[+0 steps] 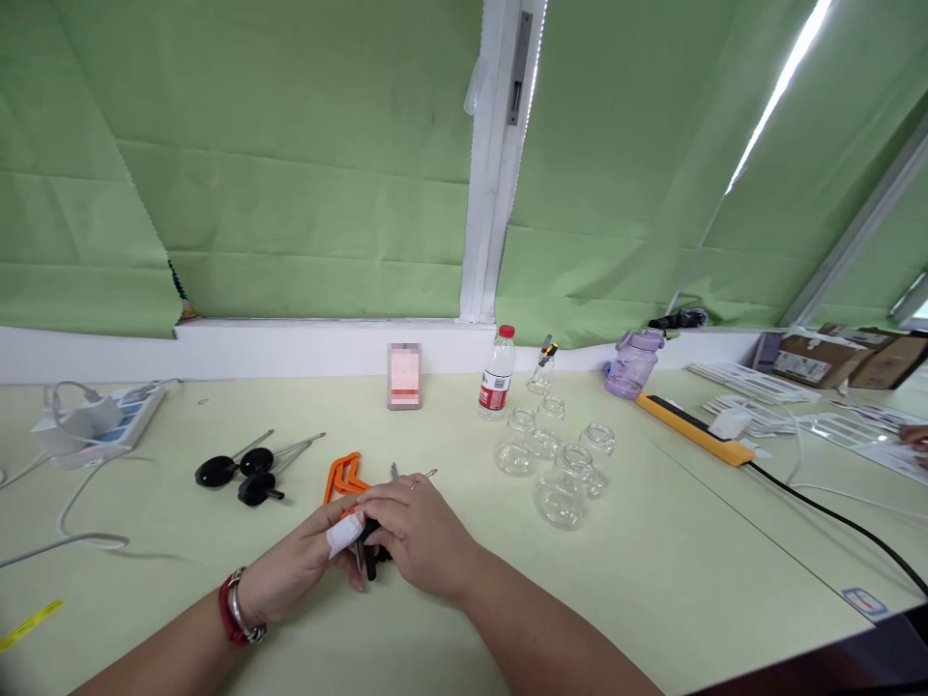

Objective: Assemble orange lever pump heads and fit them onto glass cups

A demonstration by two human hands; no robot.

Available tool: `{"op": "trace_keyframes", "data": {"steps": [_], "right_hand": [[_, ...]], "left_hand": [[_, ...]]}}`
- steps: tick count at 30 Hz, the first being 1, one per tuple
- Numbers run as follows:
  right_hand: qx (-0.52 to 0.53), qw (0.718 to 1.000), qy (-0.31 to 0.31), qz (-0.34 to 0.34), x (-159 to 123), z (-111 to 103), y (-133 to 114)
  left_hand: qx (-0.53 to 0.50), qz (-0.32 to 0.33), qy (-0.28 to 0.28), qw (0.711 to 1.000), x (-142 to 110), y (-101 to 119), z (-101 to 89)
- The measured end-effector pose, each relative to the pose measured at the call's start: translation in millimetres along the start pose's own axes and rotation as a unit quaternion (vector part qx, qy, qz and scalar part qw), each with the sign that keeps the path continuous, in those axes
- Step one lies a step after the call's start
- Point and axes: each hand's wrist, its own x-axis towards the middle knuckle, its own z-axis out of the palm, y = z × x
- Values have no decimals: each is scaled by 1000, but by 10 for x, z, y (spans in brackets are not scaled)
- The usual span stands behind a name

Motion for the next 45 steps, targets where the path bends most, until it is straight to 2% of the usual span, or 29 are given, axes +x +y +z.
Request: {"op": "trace_keyframes", "data": {"steps": [6, 12, 16, 18, 21, 24, 27, 32, 35, 39, 45], "right_hand": [[43, 998, -2, 48, -20, 8, 15], [48, 998, -9, 35, -31, 41, 34], [49, 998, -16, 46, -35, 45, 45], [53, 997, 5, 60, -36, 28, 59], [60, 989, 75, 114, -40, 2, 123], [68, 957, 134, 247, -56, 11, 250], [66, 929, 86, 355, -83, 71, 398], [16, 899, -16, 438, -119, 212, 538], [-22, 888, -33, 459, -120, 231, 547], [-45, 876, -65, 476, -114, 155, 525], [-59, 879, -84, 465, -114, 58, 509]], "left_hand": [[-2, -6, 2, 1000, 16, 17, -14], [-6, -8, -8, 1000, 25, 28, -47], [-14, -17, 8, 1000, 30, 25, -29], [-19, -10, 26, 999, 40, 19, -31], [-37, 6, 77, 996, 67, 0, -58], [-49, 12, 127, 991, 94, -17, -89], [-51, 18, 159, 986, 103, -16, -92], [-43, 23, 179, 983, 84, 14, -65], [-47, 26, 186, 981, 82, 10, -70], [-50, 29, 187, 981, 95, -11, -89], [-47, 34, 184, 981, 92, 2, -86]]}}
